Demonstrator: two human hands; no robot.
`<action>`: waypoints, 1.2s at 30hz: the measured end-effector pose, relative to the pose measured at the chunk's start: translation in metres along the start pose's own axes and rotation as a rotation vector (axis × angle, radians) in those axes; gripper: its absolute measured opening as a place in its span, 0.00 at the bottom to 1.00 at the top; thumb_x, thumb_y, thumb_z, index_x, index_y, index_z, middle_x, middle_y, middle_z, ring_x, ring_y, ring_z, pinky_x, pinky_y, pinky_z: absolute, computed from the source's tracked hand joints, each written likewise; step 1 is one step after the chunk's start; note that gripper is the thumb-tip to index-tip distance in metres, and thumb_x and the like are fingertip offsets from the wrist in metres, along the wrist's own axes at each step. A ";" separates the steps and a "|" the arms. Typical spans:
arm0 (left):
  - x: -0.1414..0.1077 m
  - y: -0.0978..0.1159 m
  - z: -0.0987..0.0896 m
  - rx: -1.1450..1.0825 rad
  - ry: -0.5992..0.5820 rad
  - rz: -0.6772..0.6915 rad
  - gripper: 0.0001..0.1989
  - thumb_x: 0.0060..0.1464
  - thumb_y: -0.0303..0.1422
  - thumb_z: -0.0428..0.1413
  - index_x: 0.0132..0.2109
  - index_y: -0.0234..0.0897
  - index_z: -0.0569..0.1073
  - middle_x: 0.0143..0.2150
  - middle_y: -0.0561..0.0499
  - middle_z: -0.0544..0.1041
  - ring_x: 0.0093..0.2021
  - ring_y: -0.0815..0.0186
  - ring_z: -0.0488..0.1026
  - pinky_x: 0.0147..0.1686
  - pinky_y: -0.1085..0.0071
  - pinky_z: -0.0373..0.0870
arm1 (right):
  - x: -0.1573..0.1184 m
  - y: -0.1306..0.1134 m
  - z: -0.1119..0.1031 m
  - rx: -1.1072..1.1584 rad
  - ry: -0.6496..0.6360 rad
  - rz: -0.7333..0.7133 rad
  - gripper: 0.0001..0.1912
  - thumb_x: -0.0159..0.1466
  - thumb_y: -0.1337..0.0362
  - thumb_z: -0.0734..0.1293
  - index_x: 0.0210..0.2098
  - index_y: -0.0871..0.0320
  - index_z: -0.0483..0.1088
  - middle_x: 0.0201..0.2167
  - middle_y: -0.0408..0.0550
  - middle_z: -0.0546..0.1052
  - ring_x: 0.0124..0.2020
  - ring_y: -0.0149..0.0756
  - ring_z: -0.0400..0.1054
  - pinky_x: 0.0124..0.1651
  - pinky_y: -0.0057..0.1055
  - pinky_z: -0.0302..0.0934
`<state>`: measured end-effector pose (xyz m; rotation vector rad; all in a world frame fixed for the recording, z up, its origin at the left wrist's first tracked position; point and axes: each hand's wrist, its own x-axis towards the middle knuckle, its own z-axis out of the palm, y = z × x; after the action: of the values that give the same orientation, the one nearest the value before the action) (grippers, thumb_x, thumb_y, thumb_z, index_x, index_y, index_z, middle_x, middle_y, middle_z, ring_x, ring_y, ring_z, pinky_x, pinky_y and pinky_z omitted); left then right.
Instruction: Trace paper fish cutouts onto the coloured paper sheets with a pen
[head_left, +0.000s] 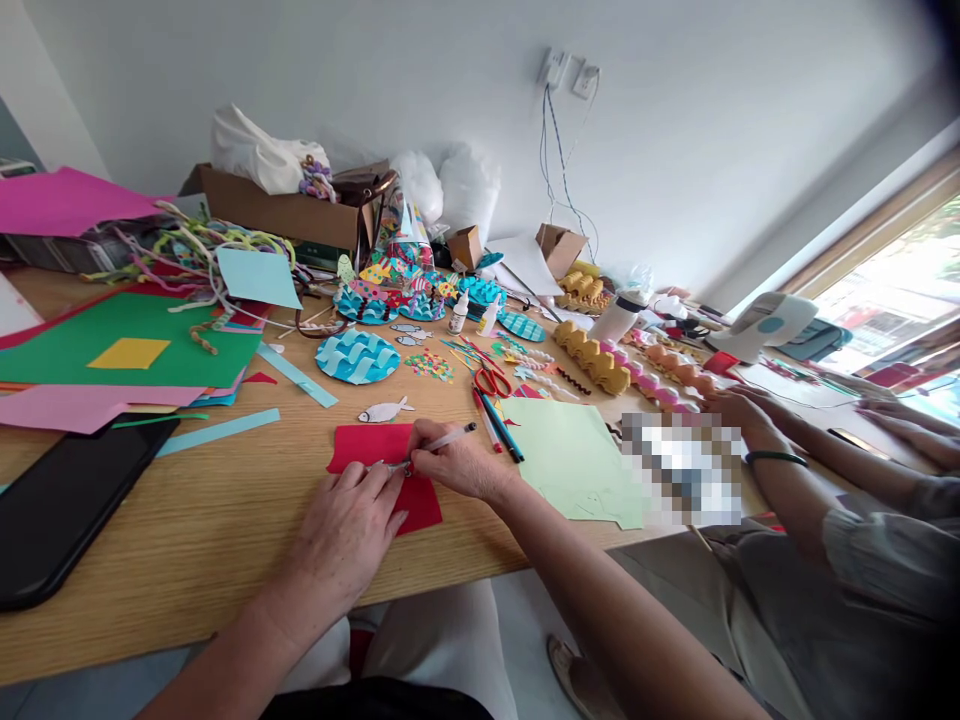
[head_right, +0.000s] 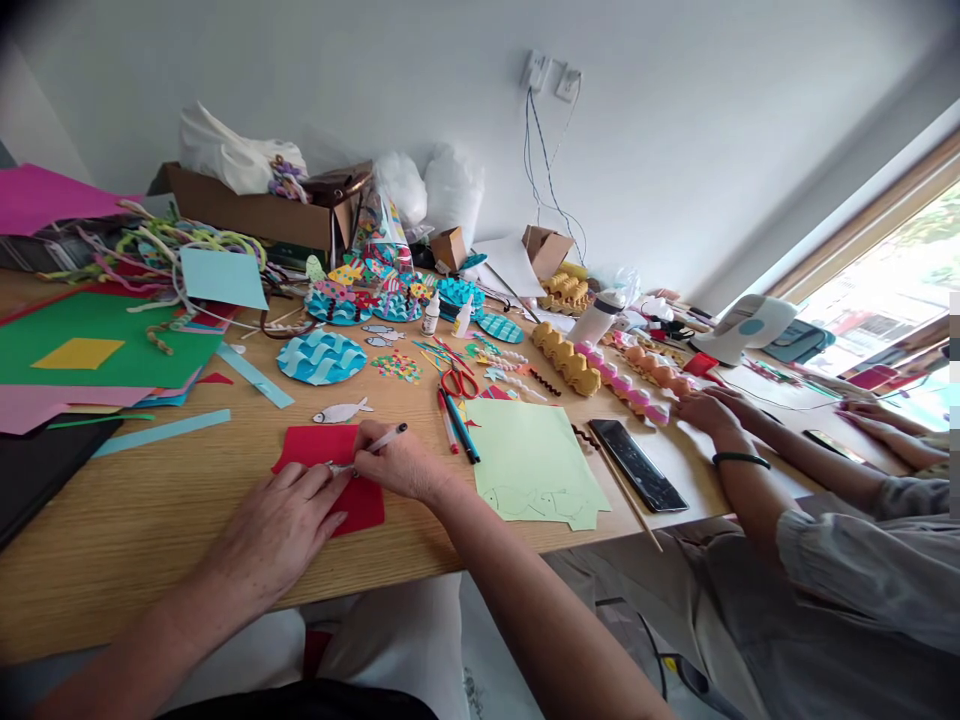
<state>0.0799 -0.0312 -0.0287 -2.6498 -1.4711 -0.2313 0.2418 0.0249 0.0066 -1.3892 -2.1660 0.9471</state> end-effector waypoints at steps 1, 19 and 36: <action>0.000 0.001 0.000 0.009 -0.002 -0.001 0.19 0.57 0.31 0.52 0.55 0.34 0.68 0.42 0.43 0.73 0.40 0.54 0.66 0.36 0.59 0.64 | 0.000 0.000 0.000 -0.006 0.004 0.008 0.06 0.51 0.75 0.60 0.23 0.59 0.63 0.19 0.36 0.65 0.22 0.25 0.56 0.25 0.21 0.47; 0.000 0.002 -0.002 0.024 -0.014 0.005 0.18 0.57 0.31 0.52 0.55 0.33 0.69 0.42 0.43 0.73 0.40 0.54 0.66 0.36 0.58 0.64 | -0.011 0.003 0.005 -0.144 0.116 -0.036 0.05 0.53 0.73 0.60 0.24 0.58 0.64 0.19 0.38 0.65 0.21 0.27 0.54 0.24 0.23 0.48; 0.003 0.003 -0.006 -0.015 -0.013 -0.011 0.14 0.57 0.31 0.52 0.51 0.35 0.71 0.41 0.46 0.73 0.40 0.54 0.66 0.35 0.59 0.65 | -0.016 0.001 0.014 -0.398 0.158 -0.056 0.04 0.55 0.70 0.60 0.27 0.57 0.66 0.20 0.42 0.69 0.21 0.29 0.58 0.26 0.24 0.46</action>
<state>0.0833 -0.0312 -0.0222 -2.6607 -1.4936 -0.2269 0.2399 0.0063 -0.0031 -1.5066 -2.3392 0.3805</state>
